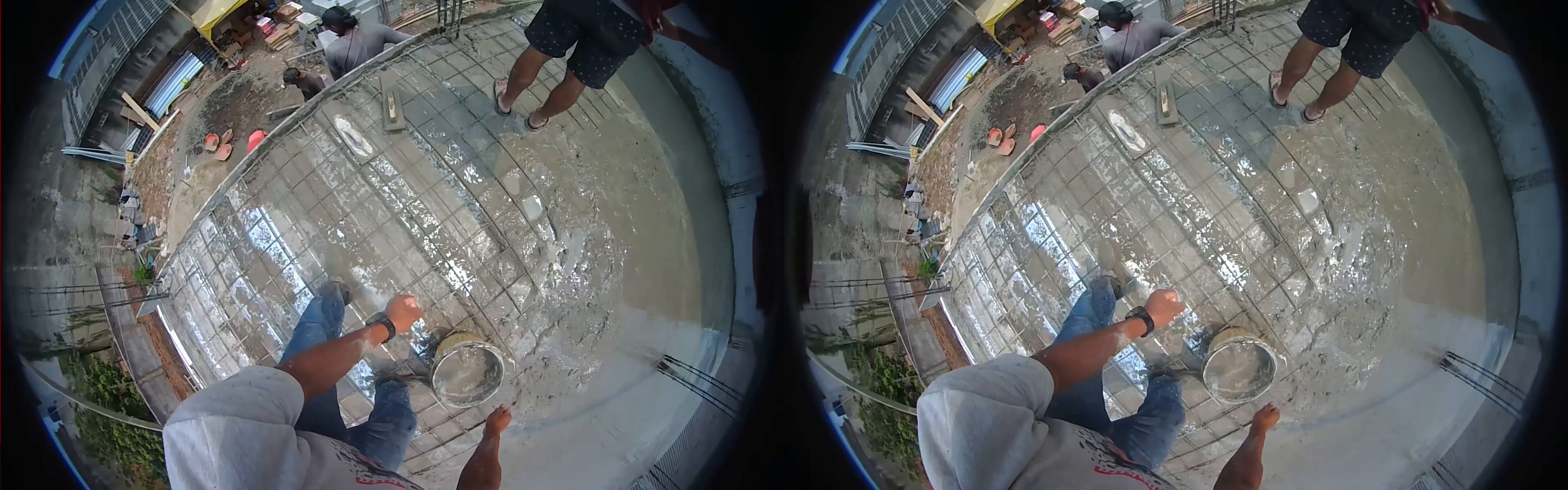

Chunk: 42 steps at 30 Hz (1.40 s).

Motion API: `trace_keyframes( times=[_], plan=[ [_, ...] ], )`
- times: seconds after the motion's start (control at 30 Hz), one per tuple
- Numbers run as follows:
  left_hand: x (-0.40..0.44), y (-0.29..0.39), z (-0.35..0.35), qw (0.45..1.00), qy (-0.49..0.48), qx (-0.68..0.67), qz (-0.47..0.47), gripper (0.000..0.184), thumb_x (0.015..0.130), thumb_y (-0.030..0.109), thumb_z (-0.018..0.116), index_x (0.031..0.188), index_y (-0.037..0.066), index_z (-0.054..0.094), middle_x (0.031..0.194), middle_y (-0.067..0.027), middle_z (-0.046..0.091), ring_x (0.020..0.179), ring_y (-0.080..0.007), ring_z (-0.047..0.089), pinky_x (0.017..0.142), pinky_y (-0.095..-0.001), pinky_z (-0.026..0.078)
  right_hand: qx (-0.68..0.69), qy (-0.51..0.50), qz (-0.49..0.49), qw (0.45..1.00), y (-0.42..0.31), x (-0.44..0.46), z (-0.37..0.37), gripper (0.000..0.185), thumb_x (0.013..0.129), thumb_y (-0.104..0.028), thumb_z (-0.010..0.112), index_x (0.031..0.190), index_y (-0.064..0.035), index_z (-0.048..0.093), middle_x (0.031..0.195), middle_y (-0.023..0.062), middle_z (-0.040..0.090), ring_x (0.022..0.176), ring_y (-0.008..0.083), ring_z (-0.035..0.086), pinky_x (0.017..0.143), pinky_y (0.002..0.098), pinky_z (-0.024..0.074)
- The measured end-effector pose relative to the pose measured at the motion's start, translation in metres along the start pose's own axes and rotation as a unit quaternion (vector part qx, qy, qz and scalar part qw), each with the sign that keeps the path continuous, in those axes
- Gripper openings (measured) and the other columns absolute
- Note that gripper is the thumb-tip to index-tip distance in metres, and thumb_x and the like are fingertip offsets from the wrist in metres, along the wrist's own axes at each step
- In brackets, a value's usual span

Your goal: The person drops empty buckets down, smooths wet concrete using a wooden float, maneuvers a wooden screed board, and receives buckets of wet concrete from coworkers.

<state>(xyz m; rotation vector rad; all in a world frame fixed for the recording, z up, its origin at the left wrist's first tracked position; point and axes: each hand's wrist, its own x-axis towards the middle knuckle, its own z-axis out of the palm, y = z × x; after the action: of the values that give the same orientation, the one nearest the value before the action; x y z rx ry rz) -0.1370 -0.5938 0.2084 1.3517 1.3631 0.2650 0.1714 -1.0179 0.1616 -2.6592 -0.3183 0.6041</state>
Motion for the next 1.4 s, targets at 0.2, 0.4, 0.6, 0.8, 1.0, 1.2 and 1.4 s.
trace_keyframes(
  times=[0.2,0.4,0.6,0.8,1.0,1.2,1.4],
  plan=[
    [0.086,-0.144,-0.260,0.978,0.102,0.080,-0.164,0.080,0.073,0.041,0.081,0.135,0.000,0.051,0.133,-0.0240,0.056,0.126,-0.0344,0.053,0.107,-0.0390,0.042,-0.278,-0.184,-0.066,0.941,-0.129,-0.016,0.122,0.014,0.079,-0.005,0.055,0.076,0.0006,0.068,0.085,0.0207,0.069,0.083,0.0377,0.068,0.074,0.0447,0.0523],
    [0.069,-0.254,-0.507,0.931,0.266,0.071,-0.238,0.058,0.083,0.030,0.079,0.124,-0.005,0.058,0.125,-0.0201,0.064,0.117,-0.0265,0.061,0.100,-0.0354,0.046,0.029,-0.315,-0.171,0.933,-0.500,0.006,0.324,0.026,0.096,-0.026,0.064,0.086,-0.0011,0.065,0.068,0.0057,0.064,0.060,0.0117,0.059,0.056,0.0280,0.0484],
    [0.010,-0.268,-0.550,0.884,0.236,0.114,-0.387,0.066,0.083,0.034,0.076,0.132,-0.006,0.054,0.129,-0.0275,0.060,0.121,-0.0376,0.058,0.103,-0.0424,0.046,0.085,-0.403,-0.227,0.882,-0.817,0.030,0.417,0.025,0.098,-0.026,0.062,0.096,-0.0009,0.066,0.074,0.0047,0.065,0.067,0.0103,0.058,0.063,0.0284,0.0466],
    [0.045,-0.244,-0.431,0.886,0.221,-0.072,-0.402,0.069,0.083,0.036,0.078,0.132,-0.006,0.055,0.134,-0.0260,0.057,0.126,-0.0349,0.055,0.108,-0.0403,0.041,-0.113,-0.301,-0.271,0.907,-0.899,0.135,0.572,0.042,0.088,-0.039,0.069,0.103,-0.0001,0.067,0.093,0.0188,0.071,0.089,0.0315,0.068,0.081,0.0416,0.0509],
    [0.111,-0.209,-0.335,0.763,0.253,-0.287,-0.521,0.069,0.089,0.029,0.074,0.145,0.004,0.042,0.145,-0.0177,0.046,0.113,-0.0280,0.061,0.070,-0.0405,0.058,-0.149,-0.250,-0.298,0.909,-0.981,0.215,0.744,0.072,0.084,-0.036,0.071,0.138,-0.0001,0.041,0.126,0.0288,0.058,0.120,0.0432,0.055,0.099,0.0493,0.0455],
    [0.109,-0.195,-0.311,0.818,0.185,-0.189,-0.512,0.060,0.089,0.026,0.074,0.134,-0.005,0.051,0.122,-0.0145,0.062,0.104,-0.0224,0.064,0.084,-0.0334,0.055,-0.001,-0.332,-0.336,0.881,-0.997,0.284,0.805,0.062,0.083,-0.021,0.066,0.135,0.0004,0.041,0.116,0.0300,0.061,0.109,0.0451,0.060,0.091,0.0476,0.0474],
    [0.138,-0.165,-0.386,0.774,0.184,-0.271,-0.542,0.051,0.092,0.026,0.071,0.132,0.002,0.052,0.101,-0.0056,0.064,0.081,-0.0163,0.065,0.058,-0.0305,0.054,-0.072,-0.216,-0.370,0.901,-0.935,0.256,0.636,0.040,0.085,-0.027,0.059,0.118,-0.0048,0.050,0.086,0.0283,0.066,0.081,0.0502,0.064,0.072,0.0535,0.0504]
  ],
)
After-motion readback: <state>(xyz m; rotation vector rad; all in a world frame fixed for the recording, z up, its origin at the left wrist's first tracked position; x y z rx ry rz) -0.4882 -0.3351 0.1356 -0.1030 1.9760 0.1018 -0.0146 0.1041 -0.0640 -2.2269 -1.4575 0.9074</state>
